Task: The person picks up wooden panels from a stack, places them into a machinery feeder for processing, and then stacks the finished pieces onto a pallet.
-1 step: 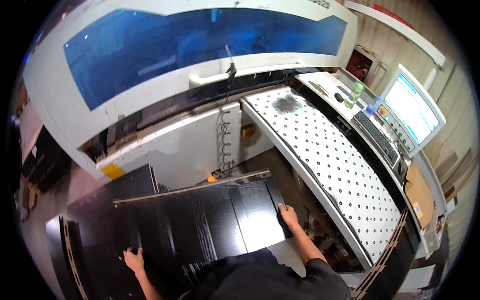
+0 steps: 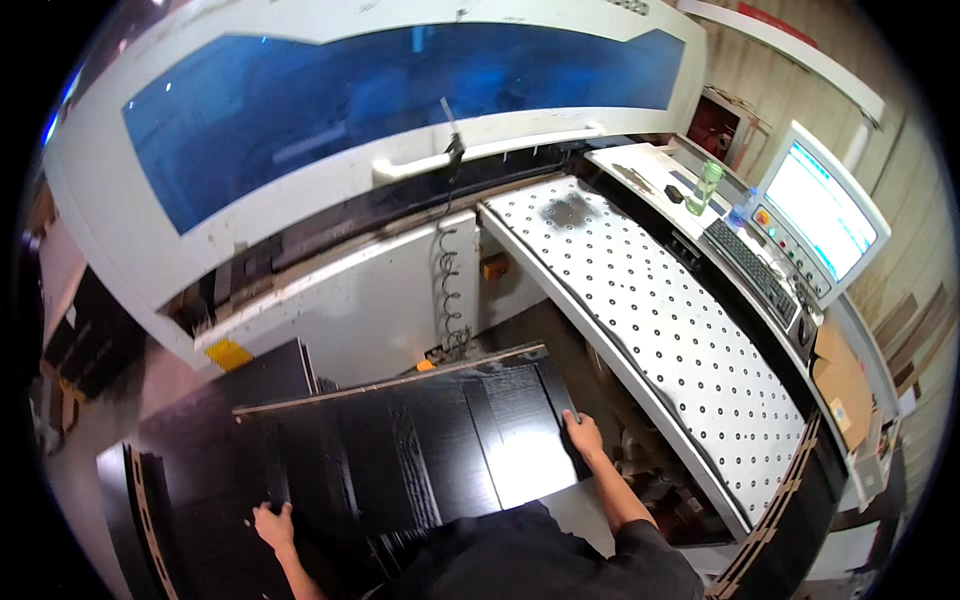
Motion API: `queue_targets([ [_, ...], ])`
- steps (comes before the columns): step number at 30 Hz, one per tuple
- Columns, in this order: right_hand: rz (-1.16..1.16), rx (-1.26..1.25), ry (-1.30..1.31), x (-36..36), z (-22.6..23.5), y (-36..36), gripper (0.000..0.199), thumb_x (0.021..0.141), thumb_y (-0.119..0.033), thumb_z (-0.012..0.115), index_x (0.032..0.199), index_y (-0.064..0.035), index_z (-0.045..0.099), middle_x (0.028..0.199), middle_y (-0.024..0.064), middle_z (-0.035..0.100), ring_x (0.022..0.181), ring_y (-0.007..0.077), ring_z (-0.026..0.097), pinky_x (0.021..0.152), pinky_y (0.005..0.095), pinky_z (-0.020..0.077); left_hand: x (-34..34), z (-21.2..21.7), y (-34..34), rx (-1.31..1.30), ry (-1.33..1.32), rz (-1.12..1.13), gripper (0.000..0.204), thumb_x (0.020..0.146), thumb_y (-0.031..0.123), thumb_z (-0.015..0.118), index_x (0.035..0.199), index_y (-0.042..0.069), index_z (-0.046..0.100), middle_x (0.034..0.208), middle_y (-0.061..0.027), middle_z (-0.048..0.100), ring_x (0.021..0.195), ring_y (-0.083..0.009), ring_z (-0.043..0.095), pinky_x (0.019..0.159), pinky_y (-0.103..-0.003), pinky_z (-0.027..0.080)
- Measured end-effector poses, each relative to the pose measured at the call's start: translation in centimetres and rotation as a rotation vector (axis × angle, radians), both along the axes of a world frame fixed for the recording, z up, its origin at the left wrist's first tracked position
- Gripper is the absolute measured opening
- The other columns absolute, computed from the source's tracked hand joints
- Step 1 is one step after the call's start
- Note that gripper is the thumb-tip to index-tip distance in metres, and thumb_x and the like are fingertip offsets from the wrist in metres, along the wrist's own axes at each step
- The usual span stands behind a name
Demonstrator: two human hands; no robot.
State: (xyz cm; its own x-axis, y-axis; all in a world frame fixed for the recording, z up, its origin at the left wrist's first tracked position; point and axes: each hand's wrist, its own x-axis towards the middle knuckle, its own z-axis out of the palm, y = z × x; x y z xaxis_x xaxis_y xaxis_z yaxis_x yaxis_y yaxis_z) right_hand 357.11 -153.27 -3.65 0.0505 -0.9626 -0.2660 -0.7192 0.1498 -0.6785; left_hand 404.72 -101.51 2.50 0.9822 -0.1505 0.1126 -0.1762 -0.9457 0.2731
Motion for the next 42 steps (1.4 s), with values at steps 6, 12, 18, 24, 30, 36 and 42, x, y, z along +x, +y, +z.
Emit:
queue_targets([
  [6, -0.083, -0.162, 0.137, -5.7, 8.9, -2.1, 0.078, 0.089, -0.065, 0.059, 0.120, 0.0060, 0.069, 0.113, 0.0325, 0.069, 0.110, 0.0479, 0.065, 0.099, 0.0479, 0.0508, -0.5, -0.4, -6.9, -0.013, -0.122, -0.151, 0.052, 0.067, 0.033, 0.092, 0.102, 0.000, 0.070, 0.100, -0.0163, 0.067, 0.100, -0.0379, 0.066, 0.098, -0.050, 0.047],
  [12, -0.304, -0.190, 0.106, -17.5, 13.4, -4.9, 0.075, 0.092, -0.060, 0.058, 0.120, 0.0085, 0.068, 0.112, 0.0347, 0.068, 0.110, 0.0472, 0.066, 0.099, 0.0486, 0.0499, -3.4, 1.0, -21.6, 0.020, -0.032, -0.391, 0.047, 0.079, 0.037, 0.082, 0.107, 0.001, 0.072, 0.094, -0.0140, 0.068, 0.087, -0.0341, 0.064, 0.084, -0.046, 0.049],
  [18, -0.606, 0.013, 0.054, -30.2, 15.4, -3.1, 0.082, 0.093, -0.062, 0.058, 0.126, 0.0121, 0.063, 0.122, 0.0335, 0.066, 0.121, 0.0448, 0.062, 0.105, 0.0443, 0.0463, -10.0, 4.9, -41.2, -0.224, -0.049, -0.682, 0.057, 0.067, 0.034, 0.090, 0.104, -0.006, 0.073, 0.096, -0.0193, 0.065, 0.092, -0.0384, 0.066, 0.082, -0.046, 0.051],
  [24, -0.923, 0.018, -0.020, -37.6, 10.8, 3.1, 0.086, 0.094, -0.064, 0.058, 0.132, 0.0128, 0.058, 0.134, 0.0326, 0.060, 0.129, 0.0421, 0.056, 0.110, 0.0417, 0.0411, -15.6, 8.8, -57.3, -0.218, 0.031, -0.947, 0.054, 0.071, 0.033, 0.087, 0.108, -0.004, 0.073, 0.103, -0.0191, 0.064, 0.098, -0.0396, 0.065, 0.085, -0.048, 0.052],
  [30, -1.136, 0.104, 0.007, -35.3, 12.1, 8.3, 0.089, 0.094, -0.067, 0.057, 0.127, 0.0149, 0.060, 0.128, 0.0323, 0.063, 0.124, 0.0424, 0.059, 0.107, 0.0442, 0.0426, -18.8, 8.1, -71.1, -0.197, 0.109, -1.207, 0.054, 0.071, 0.033, 0.086, 0.109, -0.003, 0.074, 0.105, -0.0204, 0.064, 0.100, -0.0402, 0.064, 0.088, -0.046, 0.052],
  [36, -1.226, -0.023, 0.041, -28.8, 10.1, 4.2, 0.085, 0.093, -0.064, 0.061, 0.117, 0.0169, 0.062, 0.116, 0.0313, 0.066, 0.114, 0.0404, 0.061, 0.104, 0.0429, 0.0434, -13.8, 5.3, -82.6, -0.309, 0.029, -1.304, 0.054, 0.072, 0.034, 0.086, 0.111, -0.002, 0.074, 0.109, -0.0205, 0.064, 0.108, -0.0410, 0.062, 0.093, -0.048, 0.050],
  [42, -1.027, 0.007, 0.290, -19.1, 16.0, -8.4, 0.081, 0.093, -0.059, 0.065, 0.131, 0.0118, 0.059, 0.131, 0.0348, 0.060, 0.128, 0.0438, 0.056, 0.111, 0.0457, 0.0413, -5.1, 3.6, -96.7, -0.326, 0.064, -1.323, 0.060, 0.075, 0.043, 0.085, 0.117, 0.002, 0.072, 0.125, -0.0238, 0.063, 0.120, -0.0405, 0.058, 0.102, -0.048, 0.047],
])
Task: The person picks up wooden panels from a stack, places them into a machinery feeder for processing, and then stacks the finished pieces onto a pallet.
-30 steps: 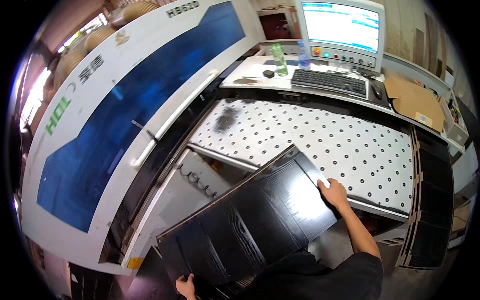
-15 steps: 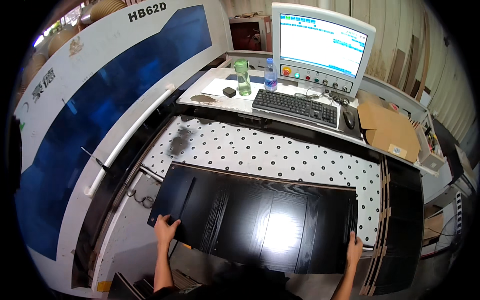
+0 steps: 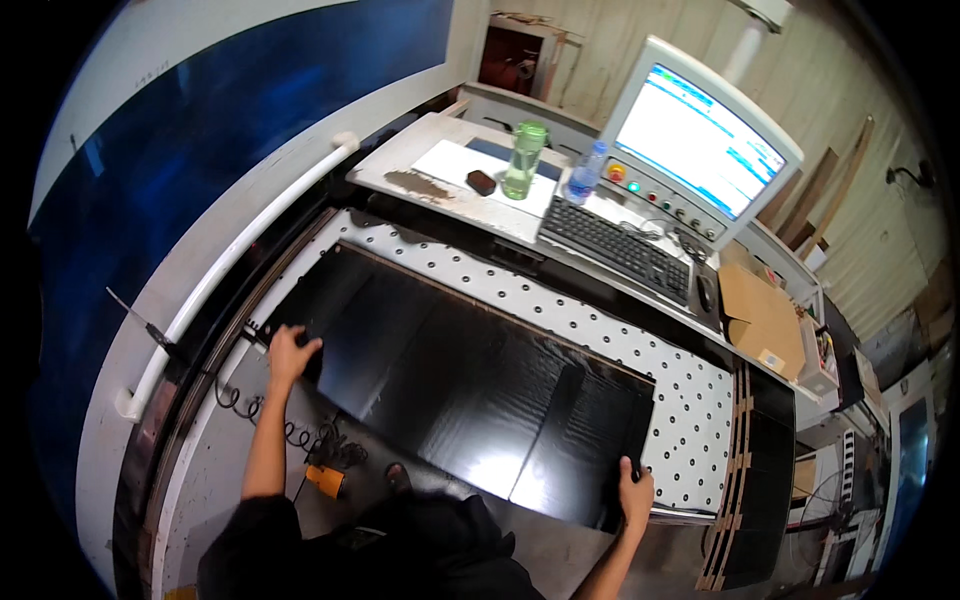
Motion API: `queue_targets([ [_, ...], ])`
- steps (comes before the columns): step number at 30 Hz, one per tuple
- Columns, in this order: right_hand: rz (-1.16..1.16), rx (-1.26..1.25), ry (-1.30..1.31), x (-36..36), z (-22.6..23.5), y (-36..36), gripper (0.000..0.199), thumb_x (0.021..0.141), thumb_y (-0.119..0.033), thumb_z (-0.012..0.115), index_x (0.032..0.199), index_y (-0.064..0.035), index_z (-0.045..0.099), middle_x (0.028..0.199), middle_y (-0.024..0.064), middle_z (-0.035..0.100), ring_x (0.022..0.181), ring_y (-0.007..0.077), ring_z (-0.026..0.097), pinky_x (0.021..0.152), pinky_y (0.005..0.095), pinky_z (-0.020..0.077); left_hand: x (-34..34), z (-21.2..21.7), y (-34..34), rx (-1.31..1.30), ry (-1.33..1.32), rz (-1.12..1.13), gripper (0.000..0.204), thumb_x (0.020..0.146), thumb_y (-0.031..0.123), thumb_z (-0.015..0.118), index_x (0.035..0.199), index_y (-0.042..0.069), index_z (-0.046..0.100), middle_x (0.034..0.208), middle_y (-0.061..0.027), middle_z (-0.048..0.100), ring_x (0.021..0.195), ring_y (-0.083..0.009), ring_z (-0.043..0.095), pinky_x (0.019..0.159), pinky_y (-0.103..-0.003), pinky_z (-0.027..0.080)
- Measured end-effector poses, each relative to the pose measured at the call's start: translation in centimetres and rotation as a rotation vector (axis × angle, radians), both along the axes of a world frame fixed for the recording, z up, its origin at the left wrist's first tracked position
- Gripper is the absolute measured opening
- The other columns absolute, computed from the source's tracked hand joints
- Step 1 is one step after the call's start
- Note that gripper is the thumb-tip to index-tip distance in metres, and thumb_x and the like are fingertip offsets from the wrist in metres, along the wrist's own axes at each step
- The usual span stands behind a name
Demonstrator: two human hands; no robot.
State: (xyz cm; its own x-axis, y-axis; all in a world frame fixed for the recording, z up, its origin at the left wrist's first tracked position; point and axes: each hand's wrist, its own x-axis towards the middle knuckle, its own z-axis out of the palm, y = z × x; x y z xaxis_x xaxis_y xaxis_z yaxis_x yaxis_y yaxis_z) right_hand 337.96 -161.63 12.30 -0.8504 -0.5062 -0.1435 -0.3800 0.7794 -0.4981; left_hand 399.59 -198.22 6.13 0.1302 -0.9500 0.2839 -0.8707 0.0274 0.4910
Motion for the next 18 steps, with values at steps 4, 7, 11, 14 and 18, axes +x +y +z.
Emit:
queue_targets([
  [4, 0.343, -0.406, 0.193, 6.4, 5.1, -6.8, 0.046, 0.096, -0.029, 0.070, 0.130, 0.0014, 0.064, 0.135, 0.0210, 0.062, 0.128, 0.0349, 0.056, 0.109, 0.0421, 0.0425, 4.1, 0.0, -5.6, -0.037, -0.138, 0.064, 0.071, 0.085, 0.041, 0.077, 0.141, 0.002, 0.055, 0.131, -0.0258, 0.059, 0.122, -0.0429, 0.054, 0.104, -0.050, 0.044],
  [7, 0.424, -0.314, 0.083, 9.8, 3.5, -7.4, 0.062, 0.091, -0.036, 0.074, 0.137, 0.0028, 0.057, 0.144, 0.0263, 0.054, 0.138, 0.0404, 0.047, 0.115, 0.0454, 0.0358, 5.6, -1.2, -5.8, -0.134, -0.102, 0.181, 0.079, 0.087, 0.040, 0.075, 0.147, -0.001, 0.046, 0.139, -0.0285, 0.052, 0.132, -0.0441, 0.045, 0.112, -0.052, 0.036],
  [11, 0.721, -0.036, 0.089, 12.8, -6.5, -5.7, 0.099, 0.083, -0.058, 0.075, 0.155, -0.0027, 0.037, 0.161, 0.0272, 0.032, 0.152, 0.0472, 0.023, 0.121, 0.0613, 0.0171, 5.4, -4.0, -4.0, 0.158, 0.043, 0.191, 0.102, 0.088, 0.067, 0.064, 0.149, -0.011, 0.039, 0.154, -0.0381, 0.034, 0.147, -0.0529, 0.026, 0.122, -0.054, 0.023],
  [14, 0.694, -0.015, 0.160, 17.2, -6.5, -8.3, 0.089, 0.086, -0.051, 0.073, 0.153, -0.0032, 0.040, 0.162, 0.0241, 0.031, 0.153, 0.0456, 0.020, 0.121, 0.0624, 0.0121, 2.8, -4.0, -3.4, 0.290, 0.109, 0.066, 0.114, 0.084, 0.076, 0.062, 0.151, -0.013, 0.035, 0.161, -0.0369, 0.021, 0.154, -0.0495, 0.010, 0.124, -0.058, 0.011],
  [18, 0.679, -0.226, 0.180, 17.2, -7.9, -12.4, 0.059, 0.092, -0.029, 0.070, 0.140, 0.0023, 0.056, 0.148, 0.0228, 0.052, 0.143, 0.0446, 0.040, 0.121, 0.0577, 0.0206, 1.1, -4.5, -4.1, 0.302, 0.087, -0.036, 0.130, 0.079, 0.076, 0.067, 0.151, -0.022, 0.019, 0.162, -0.0389, 0.014, 0.155, -0.0475, 0.004, 0.124, -0.058, 0.004],
])
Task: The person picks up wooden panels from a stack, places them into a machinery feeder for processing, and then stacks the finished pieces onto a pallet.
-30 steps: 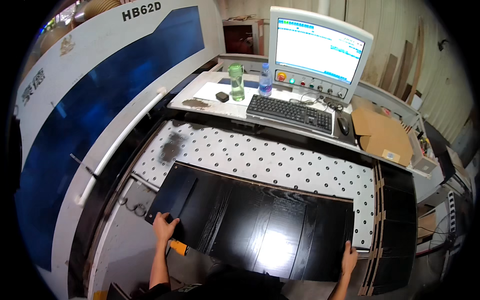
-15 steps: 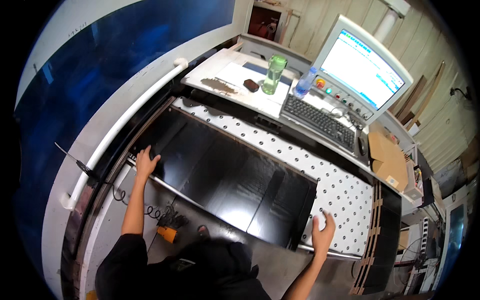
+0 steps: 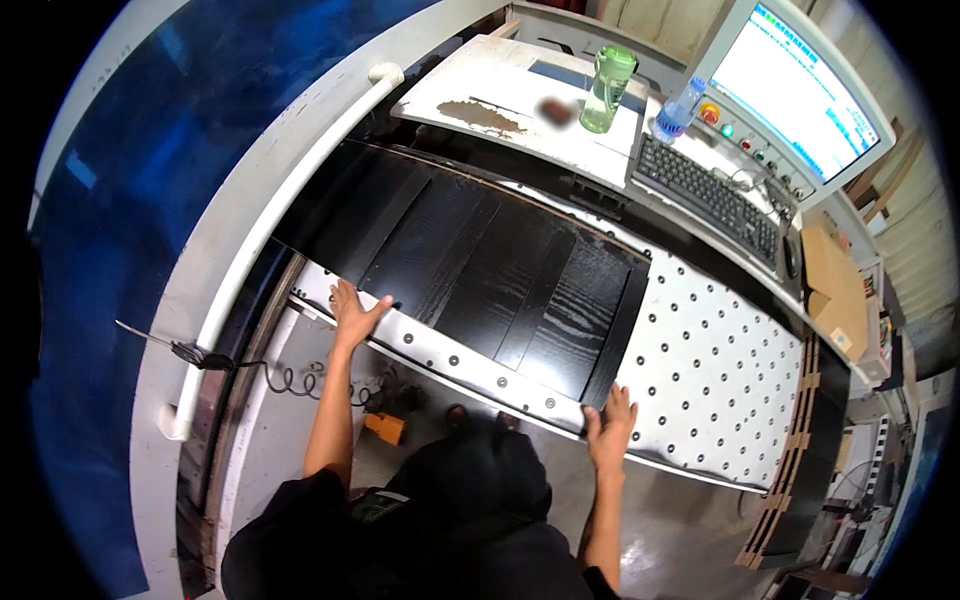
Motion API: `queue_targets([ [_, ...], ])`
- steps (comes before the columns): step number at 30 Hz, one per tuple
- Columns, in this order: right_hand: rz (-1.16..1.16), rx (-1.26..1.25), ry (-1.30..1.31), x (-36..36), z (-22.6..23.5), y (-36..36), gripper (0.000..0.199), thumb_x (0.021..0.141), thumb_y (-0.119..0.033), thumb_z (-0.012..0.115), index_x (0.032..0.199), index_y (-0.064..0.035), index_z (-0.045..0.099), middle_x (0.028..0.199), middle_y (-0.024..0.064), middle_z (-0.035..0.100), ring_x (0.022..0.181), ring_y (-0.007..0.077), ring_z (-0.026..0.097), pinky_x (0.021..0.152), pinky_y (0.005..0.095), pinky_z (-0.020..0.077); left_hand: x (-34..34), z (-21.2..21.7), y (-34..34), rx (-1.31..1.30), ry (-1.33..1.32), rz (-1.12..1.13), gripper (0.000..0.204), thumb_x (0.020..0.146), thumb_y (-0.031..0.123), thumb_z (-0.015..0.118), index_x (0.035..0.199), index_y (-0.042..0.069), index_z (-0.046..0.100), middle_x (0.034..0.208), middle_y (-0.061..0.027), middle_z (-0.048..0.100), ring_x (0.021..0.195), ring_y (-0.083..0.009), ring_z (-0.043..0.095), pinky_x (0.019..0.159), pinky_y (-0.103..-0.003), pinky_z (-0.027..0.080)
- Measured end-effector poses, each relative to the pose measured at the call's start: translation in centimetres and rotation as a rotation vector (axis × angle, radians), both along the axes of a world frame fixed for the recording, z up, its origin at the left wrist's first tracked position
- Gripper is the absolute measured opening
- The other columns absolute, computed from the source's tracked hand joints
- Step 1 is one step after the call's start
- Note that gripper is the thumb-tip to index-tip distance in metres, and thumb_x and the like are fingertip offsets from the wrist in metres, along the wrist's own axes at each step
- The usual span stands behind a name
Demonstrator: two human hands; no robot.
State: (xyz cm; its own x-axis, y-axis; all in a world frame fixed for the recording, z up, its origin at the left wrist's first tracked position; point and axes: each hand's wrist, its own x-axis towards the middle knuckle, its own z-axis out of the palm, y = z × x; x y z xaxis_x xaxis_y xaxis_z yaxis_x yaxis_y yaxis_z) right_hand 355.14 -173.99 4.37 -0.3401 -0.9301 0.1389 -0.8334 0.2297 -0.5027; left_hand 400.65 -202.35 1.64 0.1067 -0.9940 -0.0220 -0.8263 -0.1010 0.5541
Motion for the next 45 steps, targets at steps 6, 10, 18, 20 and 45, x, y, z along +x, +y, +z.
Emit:
queue_targets([
  [6, 0.021, -0.119, 0.029, -2.2, -0.4, -3.8, 0.053, 0.085, -0.026, 0.076, 0.129, 0.0012, 0.066, 0.138, 0.0221, 0.061, 0.134, 0.0459, 0.049, 0.115, 0.0545, 0.0318, -1.3, 0.2, -3.1, -0.050, -0.040, -0.003, 0.131, 0.079, 0.072, 0.071, 0.152, -0.021, 0.013, 0.162, -0.0392, 0.013, 0.155, -0.0480, 0.003, 0.124, -0.059, 0.004],
  [10, 0.013, -0.113, -0.001, -2.8, 1.0, -8.2, 0.052, 0.085, -0.025, 0.075, 0.129, 0.0017, 0.066, 0.139, 0.0187, 0.061, 0.136, 0.0445, 0.047, 0.116, 0.0532, 0.0294, -2.0, 0.3, -5.6, -0.037, -0.027, 0.015, 0.130, 0.079, 0.070, 0.071, 0.153, -0.020, 0.013, 0.163, -0.0383, 0.011, 0.155, -0.0472, 0.002, 0.124, -0.058, 0.000],
  [18, -0.044, -0.135, -0.087, -4.0, 0.5, -10.8, 0.052, 0.078, -0.029, 0.084, 0.119, 0.0019, 0.073, 0.138, 0.0133, 0.064, 0.139, 0.0392, 0.046, 0.116, 0.0513, 0.0273, -3.1, 1.2, -7.6, -0.009, -0.039, 0.003, 0.130, 0.079, 0.065, 0.075, 0.154, -0.018, 0.009, 0.163, -0.0377, 0.007, 0.155, -0.0462, -0.001, 0.124, -0.055, -0.004],
  [20, -0.046, -0.130, -0.087, -3.9, 0.1, -11.0, 0.056, 0.078, -0.030, 0.083, 0.123, 0.0014, 0.071, 0.139, 0.0133, 0.063, 0.141, 0.0395, 0.044, 0.118, 0.0530, 0.0253, -2.8, 0.4, -7.7, -0.003, -0.048, -0.001, 0.129, 0.080, 0.065, 0.075, 0.154, -0.018, 0.009, 0.163, -0.0375, 0.007, 0.155, -0.0460, -0.001, 0.124, -0.055, -0.004],
  [45, 0.174, -0.046, -0.227, -3.3, -0.2, -14.3, 0.082, 0.069, -0.013, 0.087, 0.141, 0.0067, 0.053, 0.148, 0.0207, 0.053, 0.147, 0.0392, 0.039, 0.122, 0.0591, 0.0127, 0.7, -0.5, -10.0, -0.344, -0.113, -0.106, 0.105, 0.082, 0.055, 0.078, 0.153, -0.007, 0.034, 0.157, -0.0315, 0.034, 0.145, -0.0463, 0.032, 0.121, -0.050, 0.024],
])
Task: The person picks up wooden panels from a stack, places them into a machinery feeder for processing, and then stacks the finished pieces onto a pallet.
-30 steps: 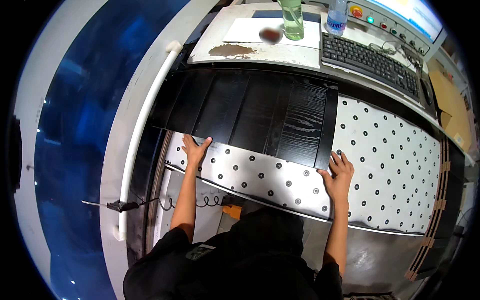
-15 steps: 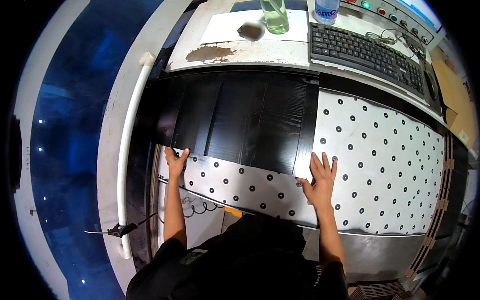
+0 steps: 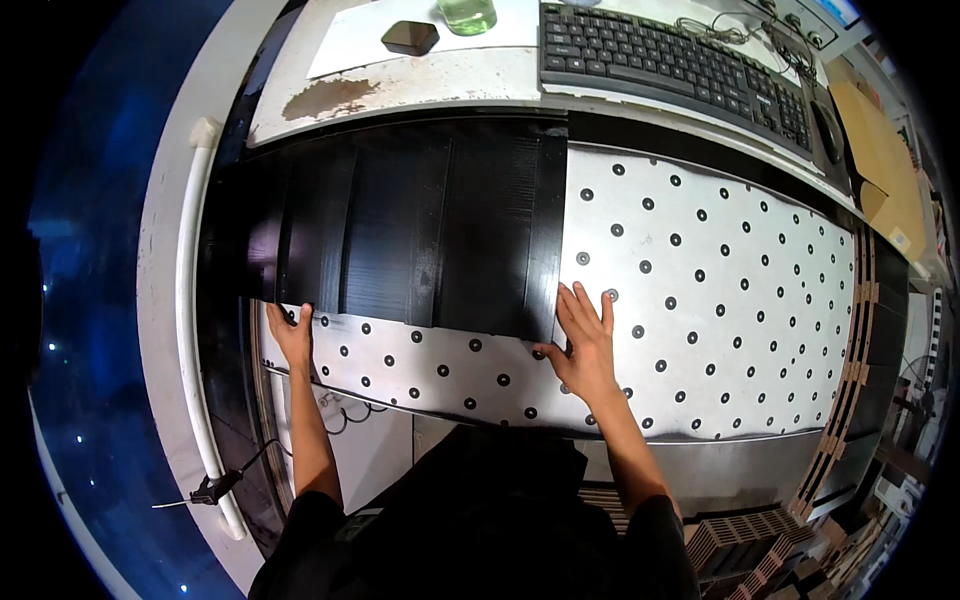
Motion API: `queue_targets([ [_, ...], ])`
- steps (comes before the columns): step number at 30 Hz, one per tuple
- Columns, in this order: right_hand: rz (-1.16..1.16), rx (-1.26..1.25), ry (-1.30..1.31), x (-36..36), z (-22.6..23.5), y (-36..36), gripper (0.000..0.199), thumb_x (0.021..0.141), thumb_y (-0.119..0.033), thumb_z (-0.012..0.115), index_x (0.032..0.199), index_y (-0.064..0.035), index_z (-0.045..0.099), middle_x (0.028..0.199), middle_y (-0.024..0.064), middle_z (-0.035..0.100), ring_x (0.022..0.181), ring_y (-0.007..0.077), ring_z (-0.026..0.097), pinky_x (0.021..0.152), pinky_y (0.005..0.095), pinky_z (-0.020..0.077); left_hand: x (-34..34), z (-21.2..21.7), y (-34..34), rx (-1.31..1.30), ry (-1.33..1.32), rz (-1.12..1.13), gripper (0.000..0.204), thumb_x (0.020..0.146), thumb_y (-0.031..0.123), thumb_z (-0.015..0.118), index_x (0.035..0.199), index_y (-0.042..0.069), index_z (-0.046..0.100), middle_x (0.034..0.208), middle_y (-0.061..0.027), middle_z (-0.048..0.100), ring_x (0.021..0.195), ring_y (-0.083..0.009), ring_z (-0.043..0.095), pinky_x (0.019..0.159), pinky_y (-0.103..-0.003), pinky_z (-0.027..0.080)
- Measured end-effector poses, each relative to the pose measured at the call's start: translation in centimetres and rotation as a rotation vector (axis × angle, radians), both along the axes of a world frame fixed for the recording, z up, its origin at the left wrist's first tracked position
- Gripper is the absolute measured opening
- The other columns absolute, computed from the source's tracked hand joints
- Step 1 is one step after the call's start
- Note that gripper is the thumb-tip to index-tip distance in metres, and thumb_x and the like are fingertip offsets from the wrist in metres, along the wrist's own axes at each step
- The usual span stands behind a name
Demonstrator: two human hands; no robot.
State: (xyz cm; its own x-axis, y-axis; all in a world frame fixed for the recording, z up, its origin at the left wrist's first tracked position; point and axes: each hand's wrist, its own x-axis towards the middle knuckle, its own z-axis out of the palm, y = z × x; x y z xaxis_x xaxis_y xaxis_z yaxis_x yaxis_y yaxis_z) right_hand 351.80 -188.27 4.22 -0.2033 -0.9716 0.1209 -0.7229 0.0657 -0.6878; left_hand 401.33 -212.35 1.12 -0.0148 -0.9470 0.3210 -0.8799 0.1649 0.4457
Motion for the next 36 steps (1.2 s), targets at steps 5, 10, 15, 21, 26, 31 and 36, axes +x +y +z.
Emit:
queue_targets([
  [5, 0.048, 0.009, 0.034, -0.6, 0.6, -0.7, 0.078, 0.069, -0.011, 0.085, 0.137, 0.0106, 0.053, 0.146, 0.0245, 0.053, 0.145, 0.0403, 0.040, 0.122, 0.0592, 0.0133, 0.6, -0.5, -0.5, -0.006, -0.052, 0.018, 0.104, 0.083, 0.056, 0.077, 0.154, -0.006, 0.033, 0.158, -0.0309, 0.033, 0.146, -0.0461, 0.032, 0.121, -0.050, 0.023],
  [10, 0.033, -0.005, 0.052, -0.3, 0.2, -0.1, 0.073, 0.072, -0.014, 0.083, 0.134, 0.0127, 0.056, 0.146, 0.0243, 0.053, 0.145, 0.0380, 0.042, 0.121, 0.0601, 0.0150, -0.2, 0.3, -0.2, 0.019, -0.003, -0.001, 0.104, 0.082, 0.055, 0.078, 0.155, -0.003, 0.032, 0.160, -0.0291, 0.032, 0.147, -0.0461, 0.030, 0.122, -0.050, 0.022],
  [15, 0.027, 0.022, 0.086, -0.3, 0.3, -0.2, 0.072, 0.075, -0.019, 0.081, 0.134, 0.0120, 0.056, 0.146, 0.0235, 0.054, 0.144, 0.0379, 0.043, 0.122, 0.0604, 0.0151, -0.1, 0.2, 0.1, 0.039, -0.011, 0.007, 0.104, 0.082, 0.054, 0.078, 0.156, -0.001, 0.032, 0.160, -0.0285, 0.031, 0.148, -0.0450, 0.029, 0.122, -0.050, 0.021],
  [21, 0.020, -0.025, 0.070, -0.4, 0.1, -0.1, 0.073, 0.076, -0.022, 0.082, 0.136, 0.0101, 0.056, 0.145, 0.0212, 0.055, 0.144, 0.0363, 0.045, 0.122, 0.0604, 0.0170, -0.5, 0.6, 0.0, 0.041, -0.001, 0.029, 0.104, 0.081, 0.054, 0.079, 0.156, -0.001, 0.033, 0.160, -0.0283, 0.032, 0.148, -0.0439, 0.029, 0.123, -0.049, 0.022],
  [26, 0.013, -0.030, 0.100, -0.3, 0.3, -0.5, 0.072, 0.079, -0.028, 0.081, 0.136, 0.0088, 0.057, 0.146, 0.0193, 0.056, 0.144, 0.0348, 0.045, 0.121, 0.0598, 0.0190, 0.1, -0.1, 0.1, 0.055, 0.021, 0.035, 0.104, 0.080, 0.054, 0.080, 0.155, -0.003, 0.034, 0.160, -0.0292, 0.031, 0.148, -0.0439, 0.030, 0.123, -0.048, 0.022],
  [31, -0.013, -0.070, 0.155, -0.2, -0.2, 0.0, 0.069, 0.080, -0.030, 0.080, 0.134, 0.0080, 0.059, 0.145, 0.0178, 0.057, 0.142, 0.0343, 0.047, 0.120, 0.0588, 0.0222, -0.2, -0.2, -0.3, 0.032, 0.018, -0.003, 0.111, 0.082, 0.064, 0.074, 0.153, -0.010, 0.031, 0.160, -0.0318, 0.030, 0.149, -0.0442, 0.028, 0.123, -0.049, 0.021],
  [36, 0.005, -0.097, 0.191, 0.3, 0.3, -0.4, 0.068, 0.082, -0.034, 0.078, 0.133, 0.0071, 0.060, 0.145, 0.0172, 0.057, 0.141, 0.0334, 0.048, 0.120, 0.0574, 0.0237, 0.5, 0.0, 0.0, 0.012, -0.046, 0.054, 0.114, 0.081, 0.064, 0.074, 0.153, -0.012, 0.029, 0.159, -0.0333, 0.029, 0.149, -0.0454, 0.027, 0.123, -0.050, 0.019],
])
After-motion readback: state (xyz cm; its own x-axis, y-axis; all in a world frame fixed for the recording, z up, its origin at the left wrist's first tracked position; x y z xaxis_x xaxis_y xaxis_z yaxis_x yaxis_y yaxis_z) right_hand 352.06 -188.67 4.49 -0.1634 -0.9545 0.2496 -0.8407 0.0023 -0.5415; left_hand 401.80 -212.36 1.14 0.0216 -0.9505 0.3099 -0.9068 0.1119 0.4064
